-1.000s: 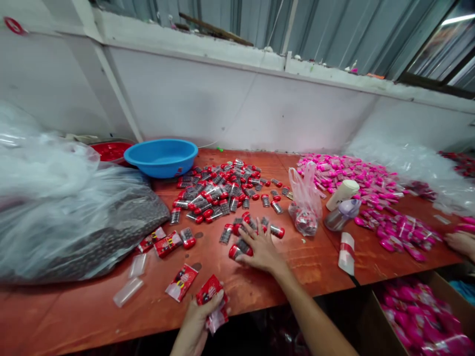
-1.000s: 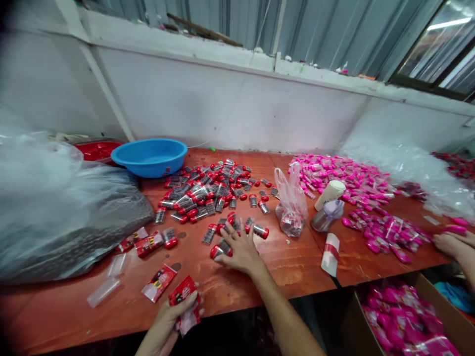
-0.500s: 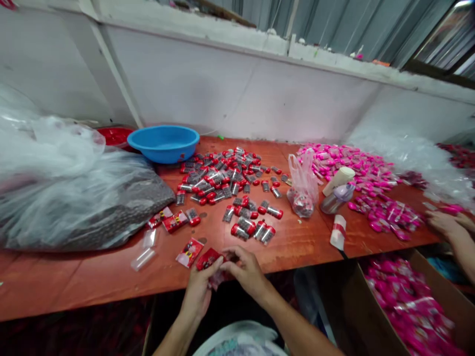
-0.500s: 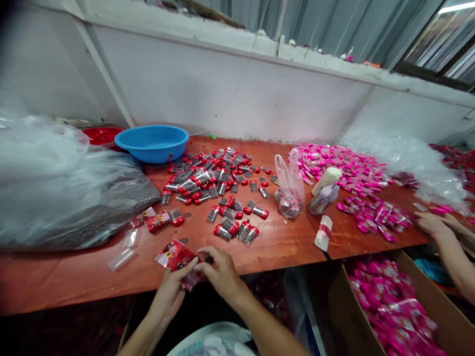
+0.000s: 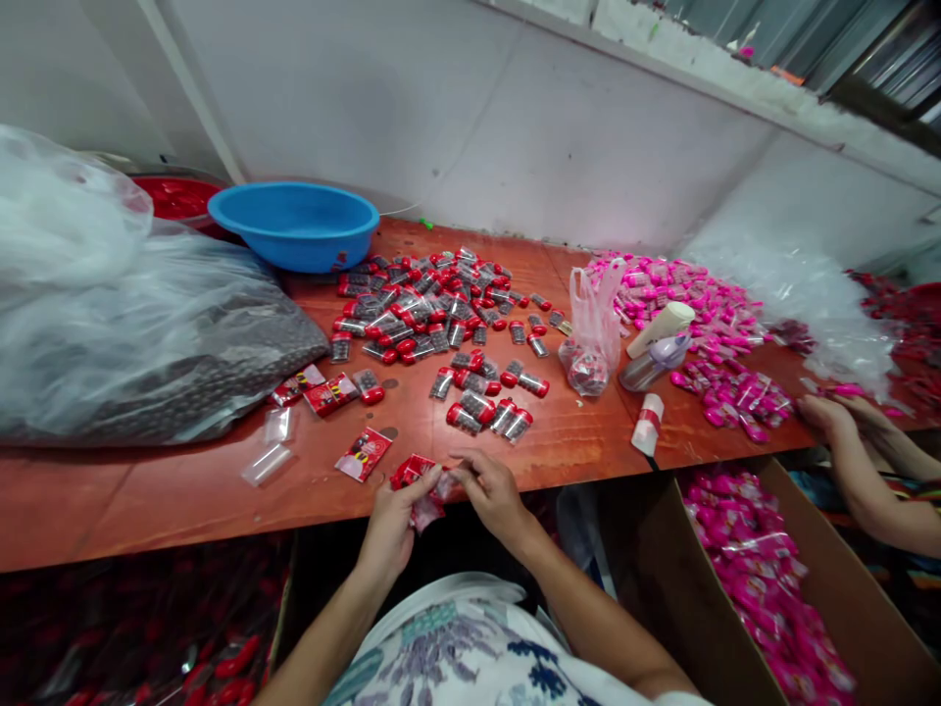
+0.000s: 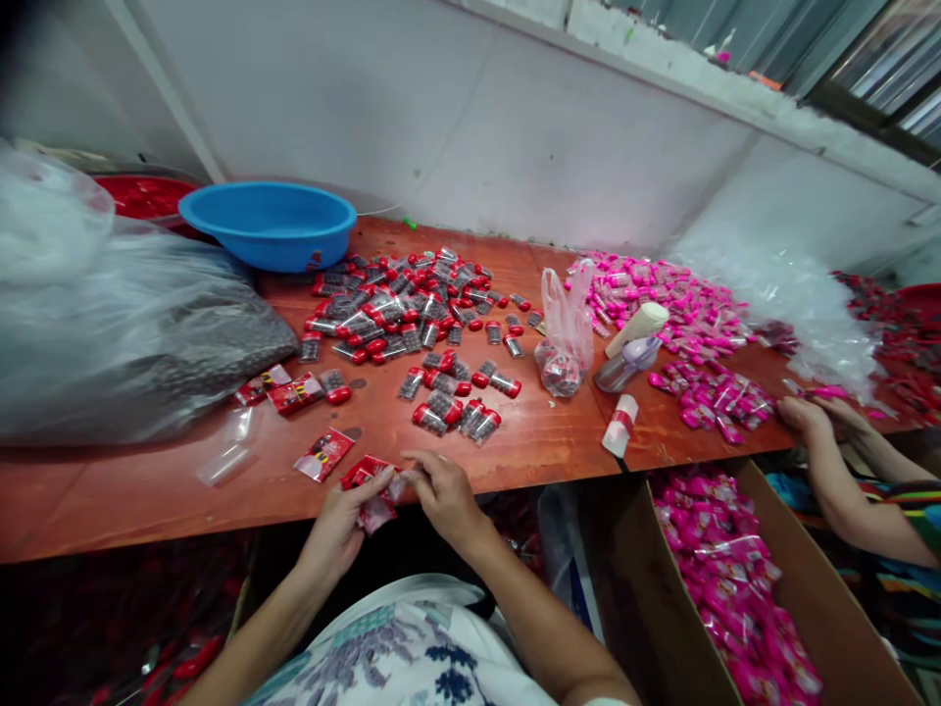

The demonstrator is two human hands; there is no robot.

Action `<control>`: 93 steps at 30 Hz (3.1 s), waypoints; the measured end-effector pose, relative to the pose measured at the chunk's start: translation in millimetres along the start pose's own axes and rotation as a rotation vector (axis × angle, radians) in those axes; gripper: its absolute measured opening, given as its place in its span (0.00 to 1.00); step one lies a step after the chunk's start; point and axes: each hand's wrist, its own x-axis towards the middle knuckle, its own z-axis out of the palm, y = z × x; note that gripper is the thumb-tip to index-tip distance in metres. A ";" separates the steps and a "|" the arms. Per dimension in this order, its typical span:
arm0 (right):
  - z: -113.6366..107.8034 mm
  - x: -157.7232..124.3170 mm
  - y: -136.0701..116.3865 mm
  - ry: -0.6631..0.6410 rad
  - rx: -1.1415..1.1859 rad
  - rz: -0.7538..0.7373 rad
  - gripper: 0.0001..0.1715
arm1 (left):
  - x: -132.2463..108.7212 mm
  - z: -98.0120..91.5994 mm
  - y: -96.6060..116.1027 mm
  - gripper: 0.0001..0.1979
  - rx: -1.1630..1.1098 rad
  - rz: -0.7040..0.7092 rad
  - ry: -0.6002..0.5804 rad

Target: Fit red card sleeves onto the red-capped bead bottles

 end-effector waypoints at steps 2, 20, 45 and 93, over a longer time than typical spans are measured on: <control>-14.8 6.0 11.0 0.086 -0.109 0.012 0.12 | 3.4 -0.4 -1.9 0.13 -0.029 -0.024 0.043; -37.1 24.3 37.9 0.027 -0.751 -0.031 0.16 | 20.1 4.9 13.1 0.09 0.027 -0.047 0.082; 4.7 -7.4 -11.6 0.090 0.522 0.385 0.28 | 15.7 15.3 4.6 0.09 -0.171 -0.006 0.057; 18.5 -10.9 -11.6 0.057 0.296 0.175 0.25 | 2.4 16.1 22.9 0.15 0.013 0.322 0.047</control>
